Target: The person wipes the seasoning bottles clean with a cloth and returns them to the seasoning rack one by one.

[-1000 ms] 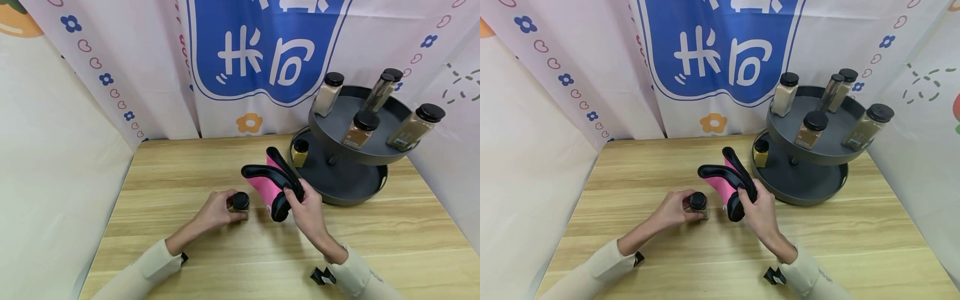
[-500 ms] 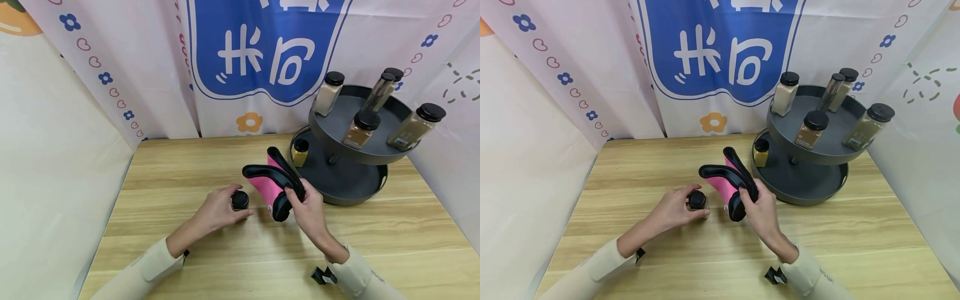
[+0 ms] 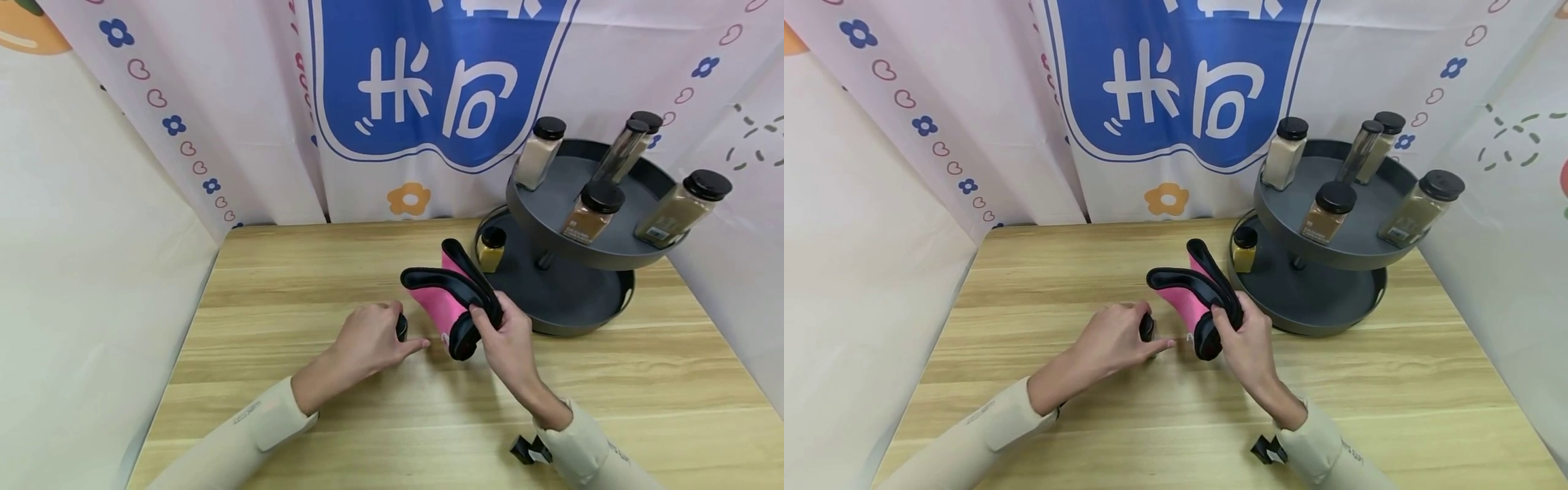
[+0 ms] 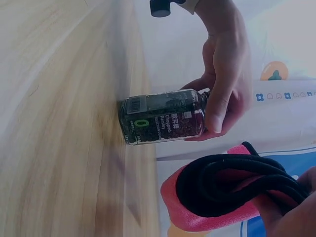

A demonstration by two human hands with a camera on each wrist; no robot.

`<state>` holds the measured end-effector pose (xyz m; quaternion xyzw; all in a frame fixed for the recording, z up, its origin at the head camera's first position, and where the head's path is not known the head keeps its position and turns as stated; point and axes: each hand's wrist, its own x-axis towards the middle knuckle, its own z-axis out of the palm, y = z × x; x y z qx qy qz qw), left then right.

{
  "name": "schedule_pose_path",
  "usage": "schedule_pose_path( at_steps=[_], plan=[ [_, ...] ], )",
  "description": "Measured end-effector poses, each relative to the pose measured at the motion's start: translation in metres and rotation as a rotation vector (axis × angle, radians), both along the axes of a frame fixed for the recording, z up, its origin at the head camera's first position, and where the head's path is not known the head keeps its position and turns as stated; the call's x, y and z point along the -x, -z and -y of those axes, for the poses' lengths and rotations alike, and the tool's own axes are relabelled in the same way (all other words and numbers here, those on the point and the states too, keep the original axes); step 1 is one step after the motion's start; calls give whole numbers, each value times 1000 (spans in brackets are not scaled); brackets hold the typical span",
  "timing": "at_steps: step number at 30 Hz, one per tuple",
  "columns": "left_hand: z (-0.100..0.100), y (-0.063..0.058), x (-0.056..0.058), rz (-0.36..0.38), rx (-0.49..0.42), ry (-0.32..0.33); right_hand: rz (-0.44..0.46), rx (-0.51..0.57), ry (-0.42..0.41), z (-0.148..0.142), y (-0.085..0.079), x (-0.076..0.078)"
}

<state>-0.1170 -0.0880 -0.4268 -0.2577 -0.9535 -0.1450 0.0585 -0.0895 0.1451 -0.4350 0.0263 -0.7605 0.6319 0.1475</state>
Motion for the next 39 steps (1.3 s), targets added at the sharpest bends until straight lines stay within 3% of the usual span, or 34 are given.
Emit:
schedule_pose_path(
  at_steps=[8,25,32,39],
  plan=[
    [-6,-3,2,46,100,-32,5,-14,6,0,-1,0],
    [-3,-7,4,98,52,69,-3,-35,11,-1,1,-1],
    [-1,-11,4,175,51,63,-10,-33,10,-3,2,0],
    [-1,-12,4,202,47,64,-9,-29,6,-4,3,0]
  ],
)
